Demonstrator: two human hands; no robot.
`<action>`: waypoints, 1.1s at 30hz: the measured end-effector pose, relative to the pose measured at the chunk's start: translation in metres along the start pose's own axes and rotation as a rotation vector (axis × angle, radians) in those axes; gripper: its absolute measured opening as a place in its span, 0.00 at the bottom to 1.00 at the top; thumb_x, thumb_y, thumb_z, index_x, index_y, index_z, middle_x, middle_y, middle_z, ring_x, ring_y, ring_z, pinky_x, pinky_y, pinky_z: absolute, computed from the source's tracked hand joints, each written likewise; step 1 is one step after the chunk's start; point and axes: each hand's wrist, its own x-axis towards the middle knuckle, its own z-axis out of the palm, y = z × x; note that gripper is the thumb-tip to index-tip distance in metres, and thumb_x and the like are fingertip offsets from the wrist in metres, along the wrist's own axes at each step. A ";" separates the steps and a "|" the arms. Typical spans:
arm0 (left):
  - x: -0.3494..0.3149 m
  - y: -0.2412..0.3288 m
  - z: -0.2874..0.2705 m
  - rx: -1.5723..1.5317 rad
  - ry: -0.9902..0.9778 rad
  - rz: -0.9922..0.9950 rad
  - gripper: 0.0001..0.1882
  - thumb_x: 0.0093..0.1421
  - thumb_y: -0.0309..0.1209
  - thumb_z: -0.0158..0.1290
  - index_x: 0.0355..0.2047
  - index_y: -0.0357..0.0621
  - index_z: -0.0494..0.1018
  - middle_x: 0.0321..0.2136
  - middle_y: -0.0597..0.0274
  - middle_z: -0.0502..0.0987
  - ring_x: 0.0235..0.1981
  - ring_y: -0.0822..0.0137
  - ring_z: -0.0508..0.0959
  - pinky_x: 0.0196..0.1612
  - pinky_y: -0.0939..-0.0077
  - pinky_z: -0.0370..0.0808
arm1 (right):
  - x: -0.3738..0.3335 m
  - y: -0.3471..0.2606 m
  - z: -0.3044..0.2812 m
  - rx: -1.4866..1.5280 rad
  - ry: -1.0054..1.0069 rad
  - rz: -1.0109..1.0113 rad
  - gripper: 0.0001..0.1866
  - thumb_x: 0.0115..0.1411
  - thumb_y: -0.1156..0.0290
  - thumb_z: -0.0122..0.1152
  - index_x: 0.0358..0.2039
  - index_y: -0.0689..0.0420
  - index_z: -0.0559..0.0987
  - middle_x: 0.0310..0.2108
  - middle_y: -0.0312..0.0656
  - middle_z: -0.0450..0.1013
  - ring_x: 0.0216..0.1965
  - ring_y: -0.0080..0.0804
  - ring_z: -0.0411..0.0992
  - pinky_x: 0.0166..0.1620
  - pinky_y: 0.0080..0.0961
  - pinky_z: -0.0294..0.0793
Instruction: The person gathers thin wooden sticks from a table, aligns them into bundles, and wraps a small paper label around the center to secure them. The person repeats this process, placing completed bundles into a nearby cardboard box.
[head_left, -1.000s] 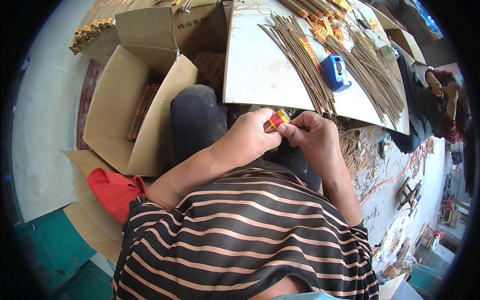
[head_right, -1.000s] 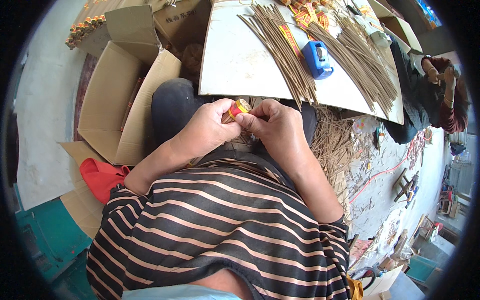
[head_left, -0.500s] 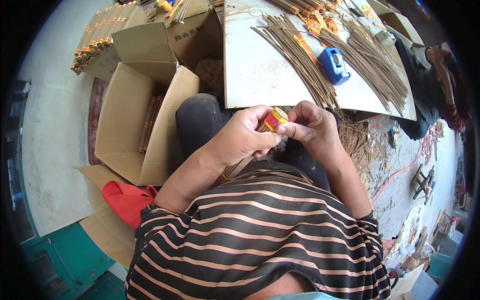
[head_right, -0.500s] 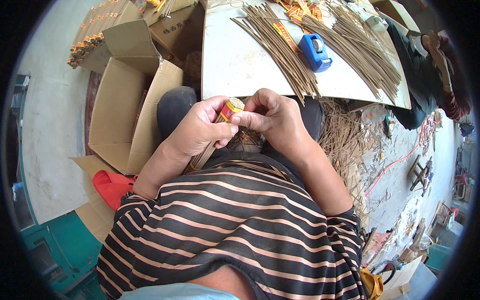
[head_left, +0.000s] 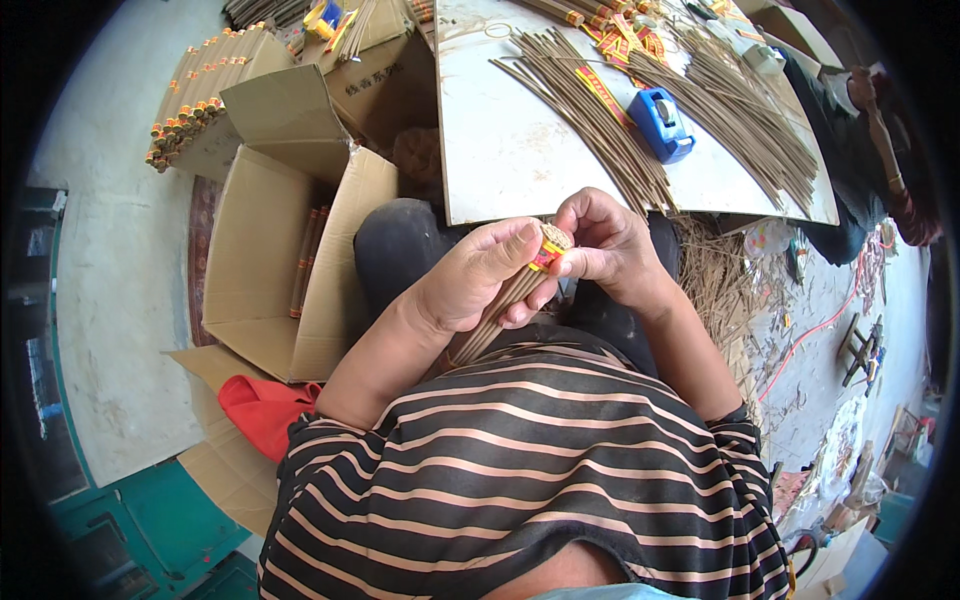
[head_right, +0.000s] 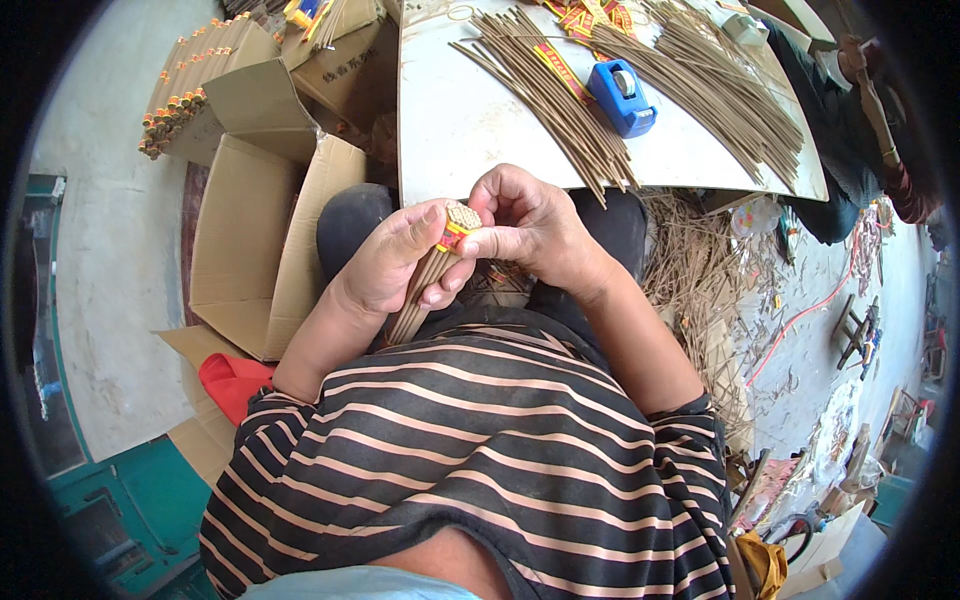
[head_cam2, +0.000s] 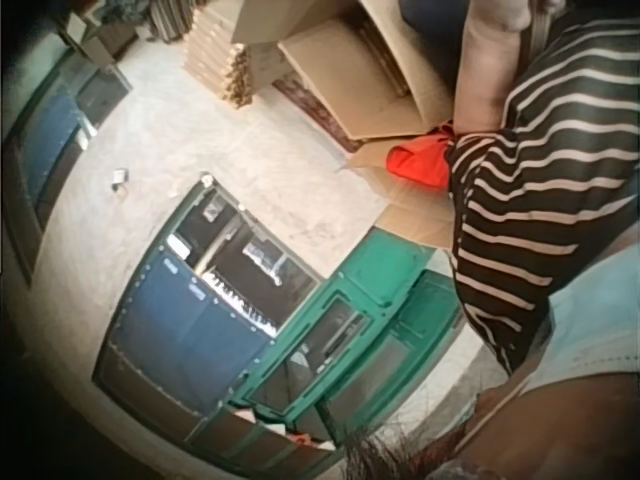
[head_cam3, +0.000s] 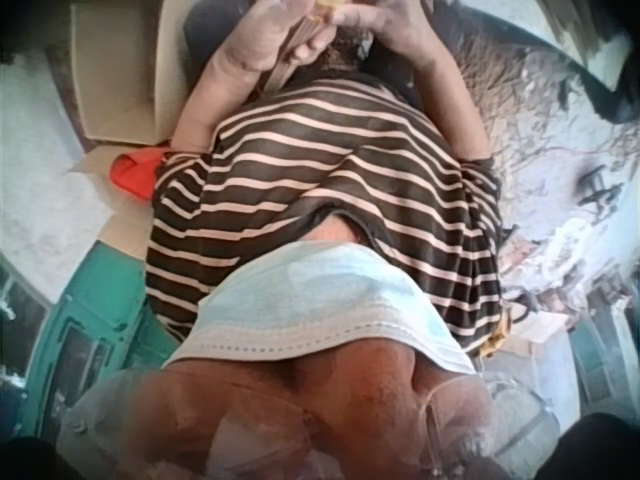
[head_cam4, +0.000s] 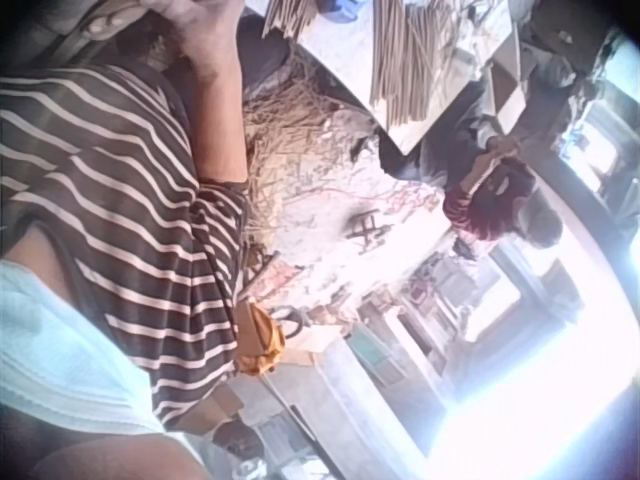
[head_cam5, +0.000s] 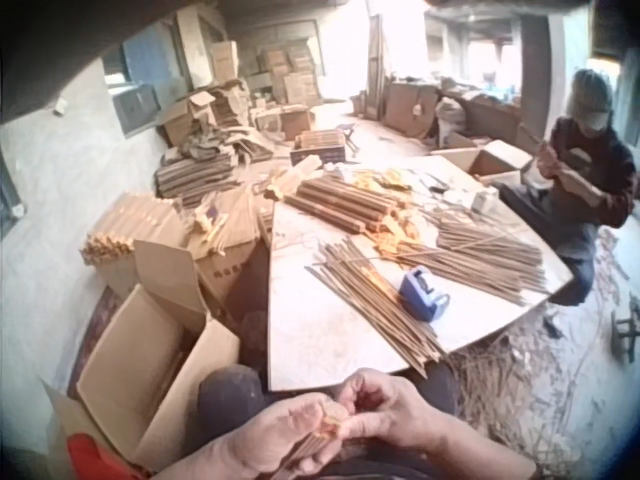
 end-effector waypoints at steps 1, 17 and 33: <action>0.000 0.001 0.001 -0.025 -0.024 0.000 0.24 0.62 0.50 0.44 0.42 0.38 0.62 0.19 0.59 0.70 0.12 0.77 0.66 0.15 0.88 0.64 | 0.001 0.001 -0.001 0.020 -0.009 -0.005 0.16 0.47 0.73 0.69 0.33 0.59 0.71 0.27 0.28 0.65 0.29 0.13 0.62 0.32 0.11 0.65; 0.000 0.017 0.027 -0.012 -0.133 -0.041 0.28 0.59 0.52 0.46 0.46 0.41 0.57 0.17 0.57 0.69 0.11 0.77 0.66 0.14 0.90 0.63 | -0.007 -0.017 -0.009 -0.299 -0.052 -0.350 0.08 0.50 0.76 0.65 0.33 0.61 0.80 0.28 0.36 0.72 0.30 0.22 0.70 0.35 0.17 0.69; 0.012 0.149 0.052 0.697 0.028 1.186 0.08 0.60 0.34 0.50 0.36 0.44 0.69 0.25 0.60 0.71 0.21 0.67 0.71 0.26 0.72 0.71 | -0.024 0.000 -0.039 0.098 0.495 -0.326 0.07 0.58 0.75 0.55 0.35 0.65 0.75 0.20 0.34 0.67 0.21 0.21 0.67 0.27 0.17 0.67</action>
